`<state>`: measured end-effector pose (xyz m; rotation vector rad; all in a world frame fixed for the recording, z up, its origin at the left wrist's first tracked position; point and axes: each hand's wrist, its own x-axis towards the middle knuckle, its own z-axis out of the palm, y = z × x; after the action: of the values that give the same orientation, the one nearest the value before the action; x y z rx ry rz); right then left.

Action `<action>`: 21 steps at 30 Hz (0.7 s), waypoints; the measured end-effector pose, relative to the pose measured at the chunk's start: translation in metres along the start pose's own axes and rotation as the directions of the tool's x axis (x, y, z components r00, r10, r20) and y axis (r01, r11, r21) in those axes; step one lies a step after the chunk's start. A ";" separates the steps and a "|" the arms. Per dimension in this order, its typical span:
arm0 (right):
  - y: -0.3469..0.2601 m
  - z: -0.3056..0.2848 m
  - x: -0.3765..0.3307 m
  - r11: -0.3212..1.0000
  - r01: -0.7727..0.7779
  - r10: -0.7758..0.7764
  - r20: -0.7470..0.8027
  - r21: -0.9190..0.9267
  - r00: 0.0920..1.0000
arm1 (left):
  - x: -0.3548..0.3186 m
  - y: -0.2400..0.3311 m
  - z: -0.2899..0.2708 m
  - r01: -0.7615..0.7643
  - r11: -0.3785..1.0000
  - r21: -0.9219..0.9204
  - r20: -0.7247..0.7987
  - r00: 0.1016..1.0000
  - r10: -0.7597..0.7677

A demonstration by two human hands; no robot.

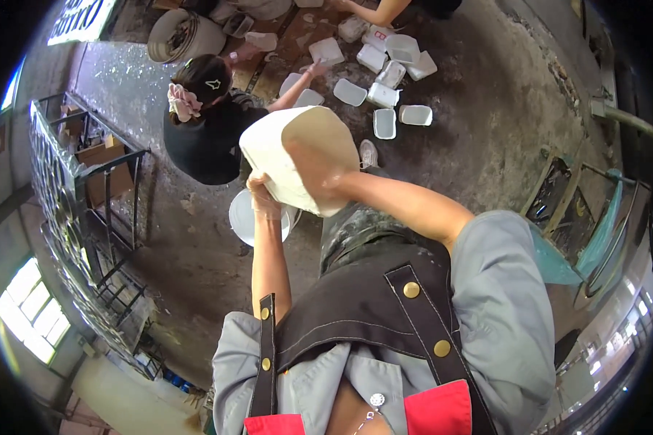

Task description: Mix sealant using an electric mixer in a bucket and apply it to circular metal frames.

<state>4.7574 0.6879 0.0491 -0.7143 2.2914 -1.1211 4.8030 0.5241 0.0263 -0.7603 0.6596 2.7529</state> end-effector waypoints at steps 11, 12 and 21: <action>-0.049 -0.046 0.018 0.687 0.656 -0.725 -0.237 -0.313 0.646 | -0.008 0.019 0.010 -0.422 0.705 0.570 0.088 0.884 0.459; -0.049 -0.042 0.015 0.692 0.650 -0.721 -0.243 -0.316 0.650 | -0.006 0.020 0.013 -0.366 0.598 0.714 0.067 0.885 0.462; -0.058 -0.020 -0.007 0.782 0.572 -0.618 -0.197 -0.248 0.761 | -0.010 0.047 -0.003 -0.167 0.903 0.396 0.020 0.985 0.174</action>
<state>4.7642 0.6734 0.1092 -1.5372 2.4774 -1.3656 4.7983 0.4802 0.0466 -0.6560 1.2947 2.6246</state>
